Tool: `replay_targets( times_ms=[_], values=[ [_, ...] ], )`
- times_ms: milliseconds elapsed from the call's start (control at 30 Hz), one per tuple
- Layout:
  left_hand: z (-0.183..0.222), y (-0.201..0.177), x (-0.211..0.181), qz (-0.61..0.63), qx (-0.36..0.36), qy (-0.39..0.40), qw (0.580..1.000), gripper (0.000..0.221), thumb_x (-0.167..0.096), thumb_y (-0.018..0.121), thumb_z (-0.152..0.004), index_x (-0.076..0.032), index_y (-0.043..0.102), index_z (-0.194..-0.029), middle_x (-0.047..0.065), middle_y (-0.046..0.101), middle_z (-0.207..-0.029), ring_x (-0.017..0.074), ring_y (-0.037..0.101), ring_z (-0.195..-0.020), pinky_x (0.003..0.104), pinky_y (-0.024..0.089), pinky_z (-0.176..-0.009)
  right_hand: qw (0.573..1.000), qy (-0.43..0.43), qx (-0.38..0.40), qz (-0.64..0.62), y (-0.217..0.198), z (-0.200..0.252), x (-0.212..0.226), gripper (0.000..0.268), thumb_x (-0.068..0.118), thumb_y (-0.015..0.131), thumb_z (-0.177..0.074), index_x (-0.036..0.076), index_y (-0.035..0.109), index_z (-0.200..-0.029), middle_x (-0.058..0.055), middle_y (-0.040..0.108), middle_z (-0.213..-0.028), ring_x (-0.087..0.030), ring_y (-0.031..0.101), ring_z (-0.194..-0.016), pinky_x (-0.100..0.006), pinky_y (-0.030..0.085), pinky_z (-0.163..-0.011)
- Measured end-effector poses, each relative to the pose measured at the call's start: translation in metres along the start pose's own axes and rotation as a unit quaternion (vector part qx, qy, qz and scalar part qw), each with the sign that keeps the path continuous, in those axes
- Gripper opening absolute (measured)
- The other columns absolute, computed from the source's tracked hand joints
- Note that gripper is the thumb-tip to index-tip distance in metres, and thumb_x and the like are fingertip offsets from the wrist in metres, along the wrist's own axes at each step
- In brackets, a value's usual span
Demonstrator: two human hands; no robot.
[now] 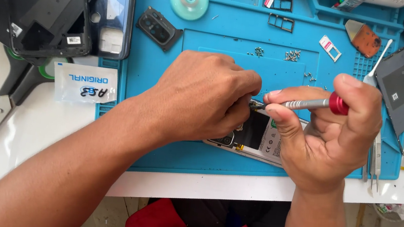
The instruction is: Disassembling a smartphone by prying off the back cover and unscrewing internal components
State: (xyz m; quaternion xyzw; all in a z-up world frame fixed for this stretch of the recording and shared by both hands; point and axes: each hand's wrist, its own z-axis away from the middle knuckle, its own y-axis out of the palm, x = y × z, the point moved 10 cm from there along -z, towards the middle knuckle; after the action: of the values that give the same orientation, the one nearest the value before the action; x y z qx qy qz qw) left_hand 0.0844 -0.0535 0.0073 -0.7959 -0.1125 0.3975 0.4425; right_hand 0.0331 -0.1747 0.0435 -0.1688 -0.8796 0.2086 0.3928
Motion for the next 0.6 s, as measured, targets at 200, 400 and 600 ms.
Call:
replay_targets(
  times_ms=[200, 400, 600],
  values=[
    [0.001, 0.005, -0.005, 0.005, 0.031, 0.005, 1.000, 0.013, -0.021, 0.056, -0.083, -0.012, 0.064, -0.089, 0.007, 0.068, -0.069, 0.0388, 0.060, -0.062, 0.055, 0.035, -0.037, 0.997, 0.043, 0.024, -0.066, -0.003, -0.008, -0.002, 0.055, -0.001, 0.065, -0.108, 0.008, 0.030, -0.150, -0.020, 0.048, -0.124, -0.035, 0.076, -0.100, -0.045, 0.072, -0.090],
    [0.000, 0.010, -0.009, 0.015, 0.050, 0.020, 0.998, 0.014, -0.020, 0.055, -0.089, -0.014, 0.067, -0.093, 0.006, 0.071, -0.074, 0.0393, 0.061, -0.061, 0.054, 0.037, -0.036, 0.999, 0.044, -0.014, -0.021, -0.009, -0.004, 0.000, 0.056, -0.008, 0.072, -0.103, 0.002, 0.034, -0.142, -0.026, 0.051, -0.121, -0.039, 0.077, -0.091, -0.045, 0.072, -0.086],
    [-0.001, 0.014, -0.008, 0.005, 0.054, 0.013, 0.998, 0.013, -0.020, 0.054, -0.090, -0.014, 0.066, -0.092, 0.006, 0.071, -0.076, 0.0411, 0.061, -0.063, 0.056, 0.037, -0.037, 0.999, 0.032, -0.007, -0.034, -0.008, -0.004, -0.001, 0.059, -0.007, 0.073, -0.102, 0.005, 0.034, -0.144, -0.027, 0.058, -0.105, -0.037, 0.076, -0.089, -0.046, 0.072, -0.086]
  ],
)
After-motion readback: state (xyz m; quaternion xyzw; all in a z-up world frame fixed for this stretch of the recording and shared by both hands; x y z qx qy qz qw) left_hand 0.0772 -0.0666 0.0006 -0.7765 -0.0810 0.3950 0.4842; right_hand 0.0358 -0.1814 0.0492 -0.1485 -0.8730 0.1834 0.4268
